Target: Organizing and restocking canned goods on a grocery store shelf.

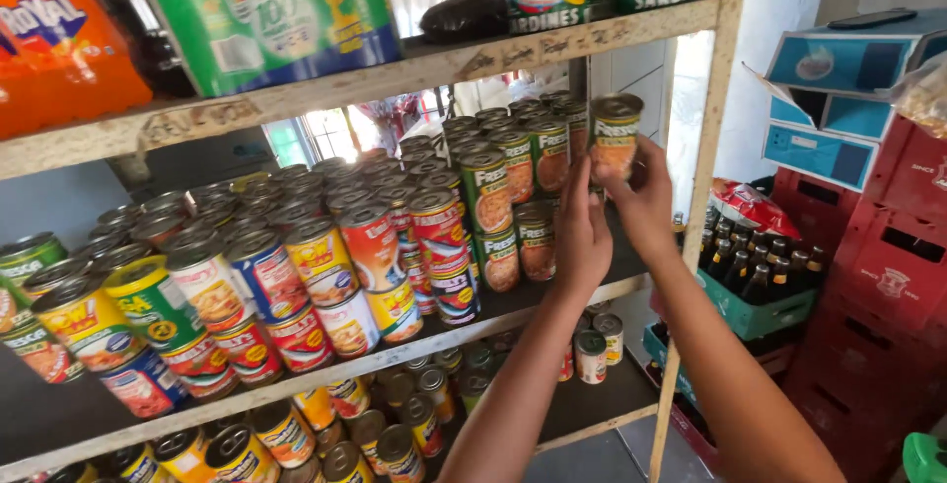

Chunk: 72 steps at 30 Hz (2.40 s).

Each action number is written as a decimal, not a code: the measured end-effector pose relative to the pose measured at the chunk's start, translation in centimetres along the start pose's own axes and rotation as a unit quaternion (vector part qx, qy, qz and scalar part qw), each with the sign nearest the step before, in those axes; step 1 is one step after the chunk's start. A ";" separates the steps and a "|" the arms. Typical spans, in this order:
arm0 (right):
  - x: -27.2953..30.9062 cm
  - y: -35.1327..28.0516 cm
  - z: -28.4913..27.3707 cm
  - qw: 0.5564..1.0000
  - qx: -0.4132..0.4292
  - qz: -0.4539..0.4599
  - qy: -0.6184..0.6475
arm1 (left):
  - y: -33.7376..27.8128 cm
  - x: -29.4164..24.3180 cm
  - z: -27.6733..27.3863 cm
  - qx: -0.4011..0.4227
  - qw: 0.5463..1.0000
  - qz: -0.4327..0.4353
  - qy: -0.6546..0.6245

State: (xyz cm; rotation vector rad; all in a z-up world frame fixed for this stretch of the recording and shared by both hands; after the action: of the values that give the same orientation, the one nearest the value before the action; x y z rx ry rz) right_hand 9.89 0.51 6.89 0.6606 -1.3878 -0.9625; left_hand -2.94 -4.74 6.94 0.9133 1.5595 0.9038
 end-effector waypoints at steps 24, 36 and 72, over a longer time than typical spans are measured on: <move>25.7 -21.5 52.3 0.973 0.194 0.072 0.098 | -15.1 -13.5 -59.5 -0.086 0.976 -0.017 0.199; 15.9 -25.5 67.1 0.914 0.249 0.054 -0.317 | -17.7 6.4 -73.0 0.092 0.968 -0.227 0.049; 19.5 -23.5 20.8 0.983 0.138 -0.025 -0.118 | -14.8 -8.8 -24.6 -0.011 0.998 -0.064 -0.006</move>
State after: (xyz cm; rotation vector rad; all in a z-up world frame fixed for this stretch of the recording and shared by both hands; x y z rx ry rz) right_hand -16.05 -24.57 -1.21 0.8103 -1.7413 -0.9181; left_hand -27.37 -21.08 0.73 0.7926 1.5753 0.8218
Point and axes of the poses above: each hand's wrist, its own y-axis towards the middle knuckle, its own z-axis out of the palm, x = y × z, the point moved 5 cm from there along y, towards the middle knuckle, and after that the axes turned 5 degrees about x, right-handed, at the moved point
